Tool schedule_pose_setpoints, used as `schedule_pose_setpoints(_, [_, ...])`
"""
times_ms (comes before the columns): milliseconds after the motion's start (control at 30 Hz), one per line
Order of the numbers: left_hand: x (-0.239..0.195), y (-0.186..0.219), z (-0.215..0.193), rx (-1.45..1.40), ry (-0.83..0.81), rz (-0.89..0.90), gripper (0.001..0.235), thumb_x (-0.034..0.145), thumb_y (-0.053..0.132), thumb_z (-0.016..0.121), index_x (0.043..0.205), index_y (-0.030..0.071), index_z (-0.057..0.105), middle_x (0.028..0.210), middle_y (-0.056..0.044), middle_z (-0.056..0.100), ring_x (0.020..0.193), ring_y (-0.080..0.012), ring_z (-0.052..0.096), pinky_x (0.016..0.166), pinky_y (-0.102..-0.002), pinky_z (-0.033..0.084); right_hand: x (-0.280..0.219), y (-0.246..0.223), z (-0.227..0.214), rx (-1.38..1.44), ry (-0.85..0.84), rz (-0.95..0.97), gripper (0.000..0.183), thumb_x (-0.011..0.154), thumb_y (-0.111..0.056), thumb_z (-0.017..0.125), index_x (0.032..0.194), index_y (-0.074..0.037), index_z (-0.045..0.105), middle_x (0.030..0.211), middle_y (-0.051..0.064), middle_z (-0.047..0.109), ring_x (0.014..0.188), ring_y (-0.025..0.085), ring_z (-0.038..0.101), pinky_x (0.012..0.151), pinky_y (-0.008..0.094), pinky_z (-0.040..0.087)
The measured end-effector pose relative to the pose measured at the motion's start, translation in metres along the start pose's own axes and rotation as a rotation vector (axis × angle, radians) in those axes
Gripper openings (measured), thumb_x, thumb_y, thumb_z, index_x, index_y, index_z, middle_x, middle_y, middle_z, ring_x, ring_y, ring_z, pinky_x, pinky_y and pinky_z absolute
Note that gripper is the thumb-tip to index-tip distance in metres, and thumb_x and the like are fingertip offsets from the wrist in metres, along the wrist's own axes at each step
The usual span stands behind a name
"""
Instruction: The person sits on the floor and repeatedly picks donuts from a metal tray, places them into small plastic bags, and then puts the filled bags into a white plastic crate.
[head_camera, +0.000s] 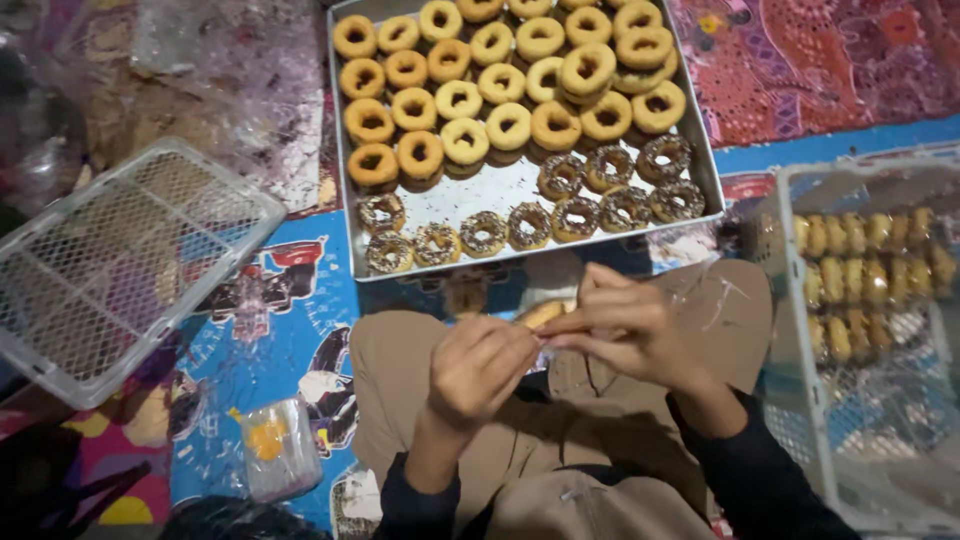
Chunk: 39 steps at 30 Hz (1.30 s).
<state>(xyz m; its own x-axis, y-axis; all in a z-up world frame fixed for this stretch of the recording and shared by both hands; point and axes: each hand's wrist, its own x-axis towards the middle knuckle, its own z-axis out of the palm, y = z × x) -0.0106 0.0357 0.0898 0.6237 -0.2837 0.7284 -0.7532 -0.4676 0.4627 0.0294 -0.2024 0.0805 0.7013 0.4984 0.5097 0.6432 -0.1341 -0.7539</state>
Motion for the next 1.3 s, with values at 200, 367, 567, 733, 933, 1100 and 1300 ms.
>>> schedule_pose_setpoints(200, [0.02, 0.028, -0.019, 0.015, 0.013, -0.03, 0.017, 0.085, -0.002, 0.079, 0.1, -0.007, 0.074, 0.092, -0.011, 0.072, 0.08, -0.0261, 0.07, 0.069, -0.035, 0.056, -0.042, 0.052, 0.019, -0.462, 0.151, -0.43, 0.027, 0.085, -0.024, 0.081, 0.111, -0.017, 0.075, 0.099, -0.004, 0.064, 0.095, 0.019, 0.055, 0.087, 0.037, 0.045])
schedule_pose_setpoints(367, [-0.017, 0.019, -0.043, -0.061, 0.086, -0.289, 0.012, 0.093, 0.01, 0.066, 0.103, 0.003, 0.067, 0.099, -0.011, 0.07, 0.088, -0.0277, 0.069, 0.077, -0.038, 0.058, -0.091, 0.101, -0.029, -0.728, -0.746, 0.708, 0.046, 0.088, -0.032, 0.079, 0.127, -0.013, 0.065, 0.118, 0.005, 0.064, 0.108, 0.024, 0.06, 0.094, 0.039, 0.048])
schedule_pose_setpoints(567, [-0.084, -0.07, 0.009, -0.175, 0.213, -1.176, 0.018, 0.102, 0.023, 0.059, 0.11, 0.007, 0.063, 0.086, -0.007, 0.074, 0.078, -0.016, 0.071, 0.066, -0.029, 0.057, -0.055, 0.14, 0.059, 0.004, -0.633, 0.478, 0.069, 0.091, -0.042, 0.075, 0.146, -0.008, 0.052, 0.14, 0.015, 0.065, 0.124, 0.03, 0.066, 0.102, 0.04, 0.051])
schedule_pose_setpoints(733, [-0.164, -0.109, 0.006, 0.167, 0.321, -0.958, 0.018, 0.105, 0.018, 0.065, 0.105, 0.0, 0.067, 0.094, -0.011, 0.075, 0.089, -0.0162, 0.07, 0.078, -0.031, 0.053, -0.061, 0.177, 0.219, 0.665, 0.214, 0.604, 0.024, 0.105, -0.02, 0.077, 0.107, 0.003, 0.07, 0.094, 0.011, 0.07, 0.088, 0.02, 0.059, 0.081, 0.038, 0.047])
schedule_pose_setpoints(933, [-0.22, -0.076, -0.001, -0.005, 0.408, -1.166, 0.018, 0.102, 0.016, 0.063, 0.102, -0.002, 0.065, 0.09, -0.009, 0.072, 0.085, -0.0117, 0.066, 0.073, -0.028, 0.055, -0.098, 0.152, 0.25, 0.702, 0.194, 0.648, 0.018, 0.102, -0.019, 0.074, 0.103, -0.002, 0.069, 0.091, 0.005, 0.072, 0.089, 0.015, 0.065, 0.081, 0.031, 0.049])
schedule_pose_setpoints(1100, [-0.191, -0.098, 0.019, 0.131, 0.514, -1.173, 0.015, 0.103, 0.014, 0.063, 0.103, -0.001, 0.062, 0.086, -0.007, 0.072, 0.078, -0.0114, 0.068, 0.072, -0.027, 0.055, -0.04, 0.133, 0.243, 0.441, 0.183, 0.365, 0.011, 0.095, -0.013, 0.078, 0.094, -0.004, 0.073, 0.088, -0.001, 0.069, 0.085, 0.01, 0.061, 0.08, 0.027, 0.047])
schedule_pose_setpoints(1300, [-0.163, -0.087, -0.005, 0.012, 0.481, -1.118, 0.015, 0.105, 0.012, 0.066, 0.097, 0.0, 0.062, 0.086, -0.011, 0.067, 0.079, -0.0117, 0.061, 0.07, -0.029, 0.051, -0.048, 0.111, 0.266, 0.593, 0.363, 0.814, 0.019, 0.094, -0.016, 0.074, 0.084, -0.001, 0.072, 0.07, -0.002, 0.061, 0.062, 0.005, 0.051, 0.055, 0.024, 0.04])
